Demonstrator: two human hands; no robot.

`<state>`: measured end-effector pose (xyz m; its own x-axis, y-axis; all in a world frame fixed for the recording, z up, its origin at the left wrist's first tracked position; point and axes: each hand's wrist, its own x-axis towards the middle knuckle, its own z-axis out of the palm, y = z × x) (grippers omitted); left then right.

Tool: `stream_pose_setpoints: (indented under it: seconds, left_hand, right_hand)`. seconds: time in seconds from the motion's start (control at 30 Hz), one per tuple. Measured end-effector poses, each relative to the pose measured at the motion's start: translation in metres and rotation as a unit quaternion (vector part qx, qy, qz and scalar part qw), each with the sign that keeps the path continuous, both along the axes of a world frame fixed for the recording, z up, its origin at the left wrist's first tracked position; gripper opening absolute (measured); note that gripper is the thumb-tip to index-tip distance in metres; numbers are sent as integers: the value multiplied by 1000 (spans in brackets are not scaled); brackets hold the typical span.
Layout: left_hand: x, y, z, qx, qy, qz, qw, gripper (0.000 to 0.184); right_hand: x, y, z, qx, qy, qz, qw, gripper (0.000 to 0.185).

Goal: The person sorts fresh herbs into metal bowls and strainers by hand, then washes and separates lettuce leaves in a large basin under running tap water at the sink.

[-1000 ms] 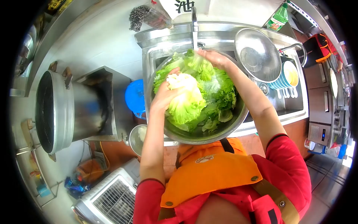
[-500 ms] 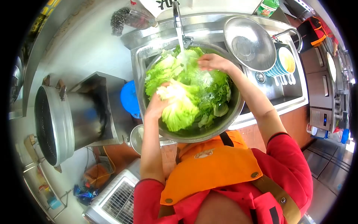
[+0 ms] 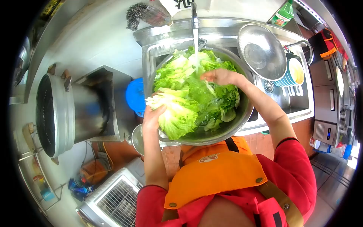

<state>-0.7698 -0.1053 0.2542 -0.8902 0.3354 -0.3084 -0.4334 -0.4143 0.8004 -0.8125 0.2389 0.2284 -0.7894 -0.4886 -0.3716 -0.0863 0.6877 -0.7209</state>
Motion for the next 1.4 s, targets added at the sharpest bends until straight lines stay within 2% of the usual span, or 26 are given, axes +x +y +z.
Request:
stream_pose_setpoints:
  seconds: [0.07,0.1,0.2,0.3,0.4,0.43,0.53,0.57,0.67,0.73,0.77,0.87,0.9,1.0,1.03,1.13,1.17,1.23,1.3,1.33,1.37,1.4]
  left_hand:
    - [-2,0,3,-9,-2,-11,1000,60]
    - [-2,1,4,-7,2,-13,1000,59]
    - [-2,4,9,6,17,-20,1000,58]
    - [-3,8,13,20,40,-46,998,56]
    - [-12,20,22,11,74,-93,993,55]
    - [-15,28,24,-2,82,-107,991,54]
    - [-28,48,26,-31,95,-141,985,54]
    - [-32,57,25,-33,99,-147,984,54]
    - [-47,78,25,-56,119,-163,978,55]
    - [-52,86,22,-87,137,-172,972,55]
    - [-54,87,13,-99,134,-169,971,66]
    - [-49,84,-5,-162,173,-98,967,79]
    - [-46,82,-12,-142,180,-82,970,95]
    - [-33,75,6,-111,112,-115,981,102]
    - [-32,69,4,-86,94,-142,982,102]
    - [-35,46,-17,-247,215,-194,925,91]
    - [-31,43,-18,-237,193,-173,936,78]
    - [-24,38,-27,-236,172,-166,942,74]
    - [-16,31,-35,-250,171,-146,942,70]
    - [-12,28,-37,-265,182,-131,938,68]
    - [-10,24,-38,-280,193,-116,933,67]
    - [-8,22,-36,-279,203,-100,933,66]
  right_hand:
    - [3,-2,0,117,96,57,987,46]
    - [1,-5,0,163,72,51,983,41]
    - [-5,-13,22,190,22,10,981,28]
    - [-18,8,32,101,253,-79,959,23]
    - [-38,-1,54,106,394,-156,899,30]
    - [-47,-5,58,14,350,-168,922,31]
    - [-57,-22,73,-39,91,-185,978,32]
    - [-55,-27,68,-50,121,-145,981,33]
    - [-35,-51,62,-44,136,-135,980,35]
    - [-24,-56,56,-93,99,-192,972,37]
    - [-19,-57,54,-116,81,-222,965,38]
    - [0,-64,50,-190,40,-272,942,43]
    - [6,-70,51,-177,19,-280,943,48]
    - [21,-84,50,-191,18,-241,951,50]
    - [22,-85,51,-201,13,-217,955,50]
    - [29,-84,48,-218,-13,-153,964,50]
    - [28,-80,46,-217,-25,-140,966,49]
    - [19,-69,39,-210,-63,-142,965,49]
    - [6,-43,22,-196,-122,-172,958,48]
    - [-2,-28,13,-60,-60,-159,984,44]
    - [-13,-11,-1,76,5,-142,987,41]
    - [-27,4,-49,273,-35,-88,957,31]
